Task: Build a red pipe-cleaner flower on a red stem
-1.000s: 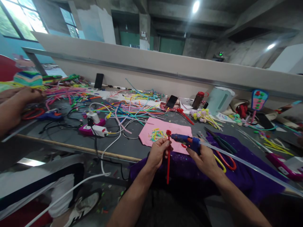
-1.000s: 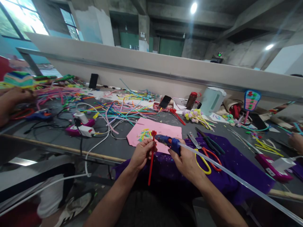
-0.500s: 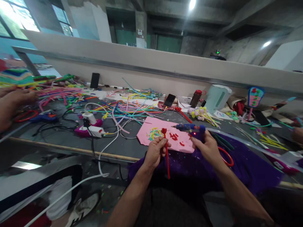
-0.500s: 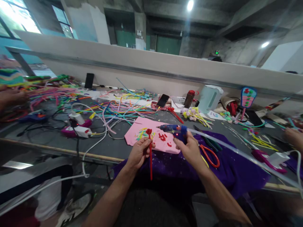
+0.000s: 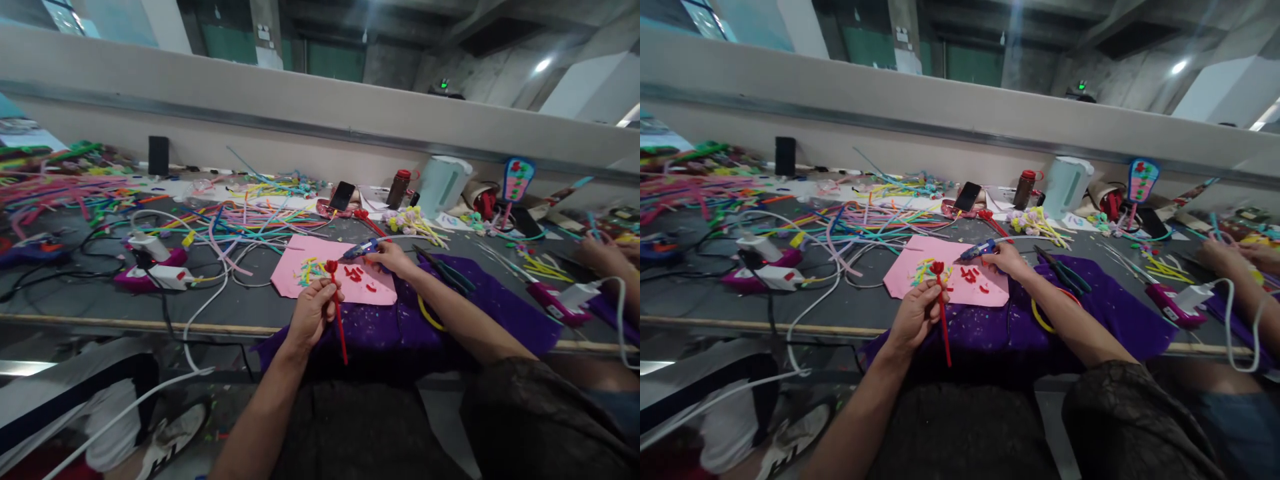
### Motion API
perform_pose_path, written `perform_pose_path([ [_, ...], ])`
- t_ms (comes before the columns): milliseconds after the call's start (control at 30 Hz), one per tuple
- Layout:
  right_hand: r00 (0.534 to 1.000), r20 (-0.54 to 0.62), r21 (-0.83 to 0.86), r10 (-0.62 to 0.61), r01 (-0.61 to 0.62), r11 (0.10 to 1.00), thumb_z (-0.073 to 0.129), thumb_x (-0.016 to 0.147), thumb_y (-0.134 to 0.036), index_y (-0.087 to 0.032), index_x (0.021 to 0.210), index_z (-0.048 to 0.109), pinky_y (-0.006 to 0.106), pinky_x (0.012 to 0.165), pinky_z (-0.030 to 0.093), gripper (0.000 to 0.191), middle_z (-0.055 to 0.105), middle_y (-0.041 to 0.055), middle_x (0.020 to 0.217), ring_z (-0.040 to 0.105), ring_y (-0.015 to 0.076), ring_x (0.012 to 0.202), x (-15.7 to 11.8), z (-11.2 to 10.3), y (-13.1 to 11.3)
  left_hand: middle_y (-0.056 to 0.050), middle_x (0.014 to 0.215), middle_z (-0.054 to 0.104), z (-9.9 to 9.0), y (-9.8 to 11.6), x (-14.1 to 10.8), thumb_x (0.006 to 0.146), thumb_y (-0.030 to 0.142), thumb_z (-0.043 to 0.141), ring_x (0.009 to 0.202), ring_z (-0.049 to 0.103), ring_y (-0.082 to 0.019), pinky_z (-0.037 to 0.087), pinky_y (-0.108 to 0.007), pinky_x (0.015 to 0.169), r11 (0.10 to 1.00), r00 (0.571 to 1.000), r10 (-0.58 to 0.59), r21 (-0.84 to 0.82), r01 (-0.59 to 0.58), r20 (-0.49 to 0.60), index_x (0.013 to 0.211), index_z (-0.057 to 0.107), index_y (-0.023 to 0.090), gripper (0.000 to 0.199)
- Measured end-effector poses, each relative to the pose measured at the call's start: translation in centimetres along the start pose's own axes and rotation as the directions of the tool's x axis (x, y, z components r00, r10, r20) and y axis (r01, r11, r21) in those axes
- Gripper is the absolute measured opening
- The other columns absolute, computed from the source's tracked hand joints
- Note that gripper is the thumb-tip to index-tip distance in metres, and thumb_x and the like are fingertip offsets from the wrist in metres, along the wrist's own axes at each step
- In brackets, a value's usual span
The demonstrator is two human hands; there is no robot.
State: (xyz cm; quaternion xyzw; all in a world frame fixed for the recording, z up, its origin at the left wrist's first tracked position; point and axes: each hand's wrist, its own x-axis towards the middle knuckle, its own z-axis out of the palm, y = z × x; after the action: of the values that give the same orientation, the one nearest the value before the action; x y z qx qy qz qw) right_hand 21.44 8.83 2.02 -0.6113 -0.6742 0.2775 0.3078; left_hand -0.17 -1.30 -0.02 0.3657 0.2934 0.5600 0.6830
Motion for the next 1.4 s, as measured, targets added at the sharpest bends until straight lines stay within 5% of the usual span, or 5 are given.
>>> perform_pose_path([
  [400,0.975,-0.035,-0.687,-0.22,0.136,0.714,0.044,0.085,-0.041,-0.018,0.095,0.063,0.029,0.072,0.04,0.032,0.065,0.0109,0.099,0.06,0.0234,0.09,-1.9,-0.5,-2.4,0.003,0.058,0.059,0.1,-0.1,0.0,0.071,0.031,0.065,0.032,0.036,0.0,0.025,-0.013,0.03,1.0,1.0,0.02,0.014,-0.02,-0.022,0.079,0.054,0.014,0.022],
  [567,0.906,0.264,-0.668,-0.331,0.42,0.615,0.042,0.086,-0.031,-0.026,0.095,0.066,0.024,0.069,0.038,0.027,0.066,0.0026,0.102,0.059,0.0182,0.09,-1.8,1.2,-4.7,0.004,0.058,0.059,0.0,-0.1,0.0,0.072,0.031,0.064,0.032,0.036,0.0,0.026,-0.013,0.031,0.999,0.999,0.026,0.021,-0.025,-0.022,0.079,0.055,0.014,0.021],
  [900,0.914,0.309,-0.648,-0.264,0.405,0.644,0.051,0.078,-0.03,-0.019,0.081,0.07,0.026,0.066,0.039,0.022,0.069,0.009,0.087,0.061,0.0228,0.082,-0.6,3.2,-4.6,0.003,0.056,0.06,0.2,0.0,-0.1,0.069,0.032,0.066,0.031,0.036,-0.001,0.025,-0.014,0.031,0.999,0.999,0.024,0.025,-0.023,-0.036,0.076,0.053,0.014,0.023],
  [1133,0.914,0.224,-0.46,-0.338,0.405,0.79,0.042,0.086,-0.025,-0.016,0.092,0.06,0.021,0.059,0.039,0.022,0.067,0.0038,0.079,0.059,0.0135,0.069,-1.6,1.3,-5.0,0.003,0.056,0.06,0.2,0.0,0.0,0.068,0.033,0.066,0.031,0.036,-0.001,0.025,-0.014,0.031,1.0,1.0,0.002,0.025,-0.002,-0.018,0.076,0.055,0.014,0.023],
  [1400,0.898,0.339,0.479,-0.281,0.092,0.873,0.06,0.073,-0.028,-0.013,0.085,0.06,0.02,0.048,0.042,0.019,0.059,-0.0009,0.065,0.051,0.0076,0.05,-3.7,0.8,-4.6,0.003,0.057,0.06,0.2,0.0,0.2,0.067,0.036,0.068,0.031,0.036,-0.001,0.026,-0.014,0.031,0.999,0.999,-0.015,0.037,0.016,-0.03,0.073,0.056,0.013,0.027],
])
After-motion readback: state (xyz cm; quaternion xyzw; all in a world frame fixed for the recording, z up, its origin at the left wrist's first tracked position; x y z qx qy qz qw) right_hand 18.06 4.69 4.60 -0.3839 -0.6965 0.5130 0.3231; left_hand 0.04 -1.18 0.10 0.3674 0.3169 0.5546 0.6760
